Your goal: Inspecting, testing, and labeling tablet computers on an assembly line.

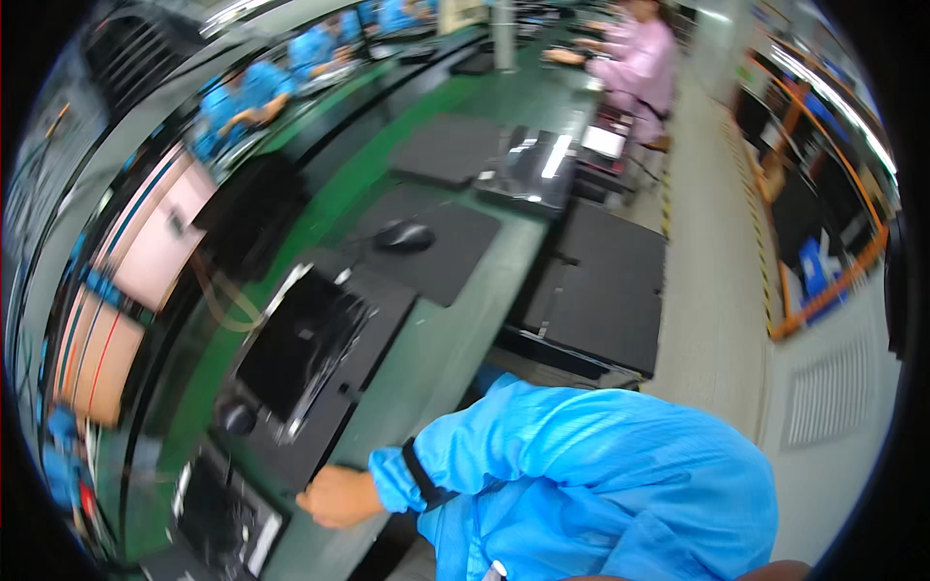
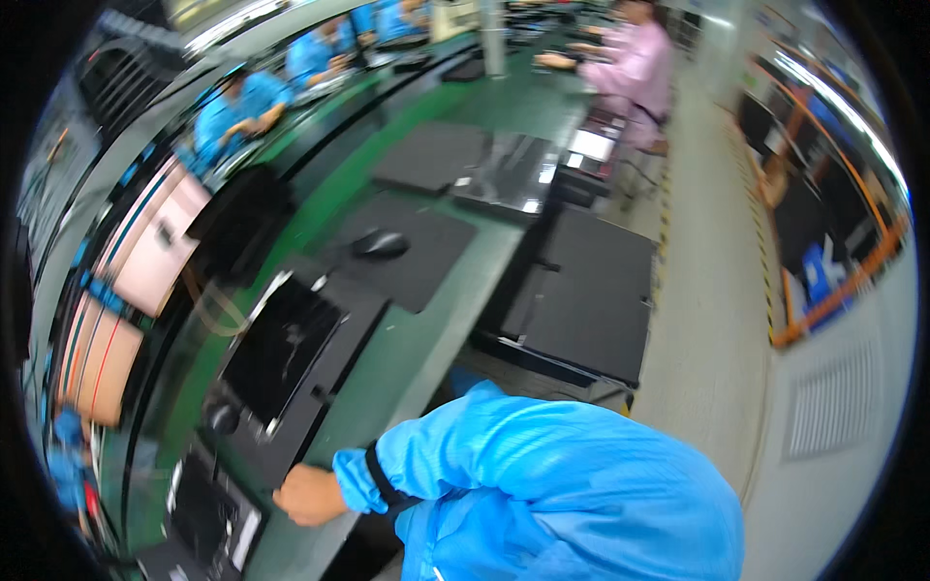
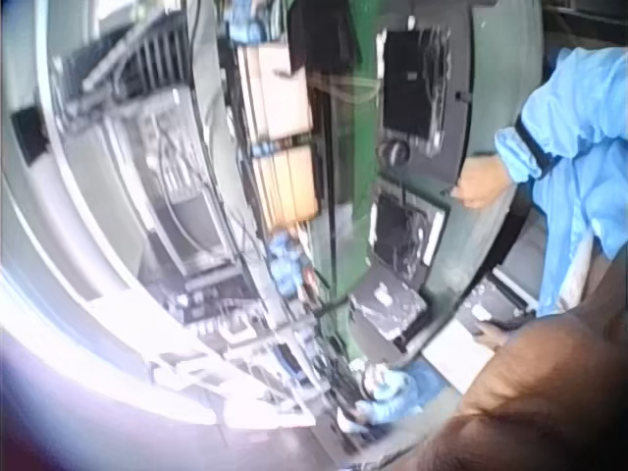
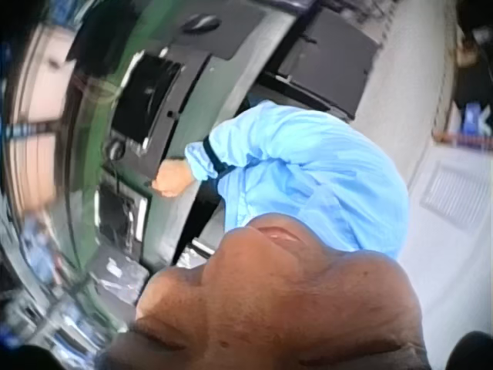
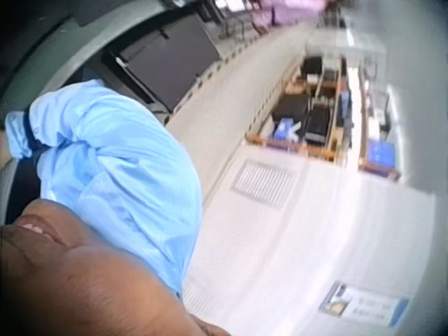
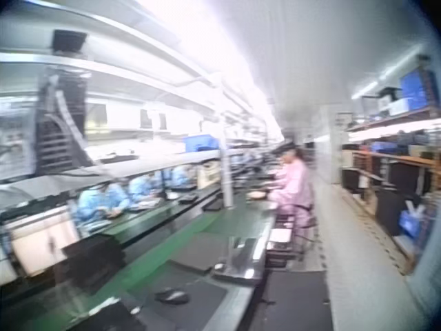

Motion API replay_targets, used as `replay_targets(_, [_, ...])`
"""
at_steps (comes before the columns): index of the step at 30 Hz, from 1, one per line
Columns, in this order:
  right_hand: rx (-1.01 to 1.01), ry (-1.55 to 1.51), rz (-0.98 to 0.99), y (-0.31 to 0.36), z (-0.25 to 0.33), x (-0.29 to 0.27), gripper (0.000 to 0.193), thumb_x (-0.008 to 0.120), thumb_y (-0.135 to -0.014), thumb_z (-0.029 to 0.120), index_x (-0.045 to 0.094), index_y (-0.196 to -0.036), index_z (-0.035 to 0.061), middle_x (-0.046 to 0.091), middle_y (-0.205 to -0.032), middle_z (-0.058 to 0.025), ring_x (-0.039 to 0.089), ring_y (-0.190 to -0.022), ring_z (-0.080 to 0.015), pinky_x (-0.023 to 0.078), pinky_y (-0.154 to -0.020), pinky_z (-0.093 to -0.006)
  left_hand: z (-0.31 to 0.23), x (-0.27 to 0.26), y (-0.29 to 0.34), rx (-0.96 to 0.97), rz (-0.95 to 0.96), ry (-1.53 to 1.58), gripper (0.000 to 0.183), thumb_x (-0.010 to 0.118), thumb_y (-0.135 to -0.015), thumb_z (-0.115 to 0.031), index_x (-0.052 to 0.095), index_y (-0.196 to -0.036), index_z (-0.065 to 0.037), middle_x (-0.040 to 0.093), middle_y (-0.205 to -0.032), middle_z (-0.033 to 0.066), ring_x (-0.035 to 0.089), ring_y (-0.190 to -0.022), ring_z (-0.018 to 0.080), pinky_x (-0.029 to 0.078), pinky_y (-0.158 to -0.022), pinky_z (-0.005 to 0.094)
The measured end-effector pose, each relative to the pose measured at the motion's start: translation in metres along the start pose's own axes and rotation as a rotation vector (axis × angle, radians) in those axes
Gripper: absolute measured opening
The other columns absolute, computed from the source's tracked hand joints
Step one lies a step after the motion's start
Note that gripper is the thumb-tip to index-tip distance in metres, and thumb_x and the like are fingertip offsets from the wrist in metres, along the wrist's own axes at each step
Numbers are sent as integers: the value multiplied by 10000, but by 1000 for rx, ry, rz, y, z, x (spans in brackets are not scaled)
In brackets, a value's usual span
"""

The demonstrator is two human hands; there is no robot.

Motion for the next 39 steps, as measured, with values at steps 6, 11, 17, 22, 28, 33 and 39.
replay_targets(6, [14, 187, -70, 5, -5, -13, 239, 676, -861, 253, 611, -808, 30, 646, -639, -142, 663, -556, -312, 523, -491, -442, 24, -56, 56, -361, 93, -251, 865, 544, -949, -676, 510, -1467, 16, 502, -1499, 232, 486, -1372, 389, 370, -1161, 444])
replay_targets(11, [67, 70, 54, 1, 6, -10, 295, 644, -905, 279, 638, -878, -15, 679, -716, -184, 695, -638, -340, 558, -581, -459, 14, -80, 74, -463, 48, -212, 847, 564, -960, -635, 430, -1533, -26, 441, -1538, 193, 401, -1431, 381, 269, -1193, 522])
replay_targets(17, [121, 23, 124, 3, 6, -51, 361, 659, -928, 379, 612, -873, 25, 681, -782, -173, 686, -713, -380, 548, -629, -466, -65, -119, 93, -468, -43, 542, 574, 586, -1043, -343, 481, -1462, 35, 433, -1516, 200, 447, -1386, 309, 358, -1160, 415])
replay_targets(22, [-141, 30, 116, -45, 6, -90, 294, 715, -893, 330, 630, -877, 49, 587, -837, -138, 615, -763, -352, 504, -664, -469, -253, -193, 96, -162, 237, 964, 357, 531, -1030, -132, 589, -1338, 39, 617, -1342, 122, 562, -1258, 215, 438, -1083, 365])
replay_targets(28, [-333, 245, -46, -139, -39, -64, 246, 715, -838, 251, 704, -967, 42, 649, -991, -126, 611, -999, -329, 482, -858, -458, -392, -197, 40, 624, 311, 802, 396, 747, -853, -86, 661, -1223, 24, 663, -1276, 212, 635, -1200, 362, 484, -1027, 419])
replay_targets(33, [-273, 292, 101, -168, -42, 5, 259, 717, -826, 239, 731, -986, 36, 660, -1011, -122, 603, -1051, -327, 461, -914, -450, -378, -84, -8, -614, 771, 1696, 419, 606, -1012, -264, 501, -1293, 28, 595, -1303, 229, 613, -1209, 352, 494, -1085, 464])
replay_targets(39, [-259, 79, 111, -173, -47, 1, 192, 693, -841, 237, 700, -856, 46, 674, -920, -150, 667, -918, -338, 550, -786, -460, -389, -78, 8, -866, 596, 1856, 724, 709, -939, -285, 304, -1403, 97, 495, -1331, 278, 575, -1229, 412, 503, -1081, 507])
Point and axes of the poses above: each hand's wrist, its own y-axis away from the middle knuckle, its own x-axis out of the palm, z = x × y, the point moved 3 cm from there along -y, towards the middle knuckle
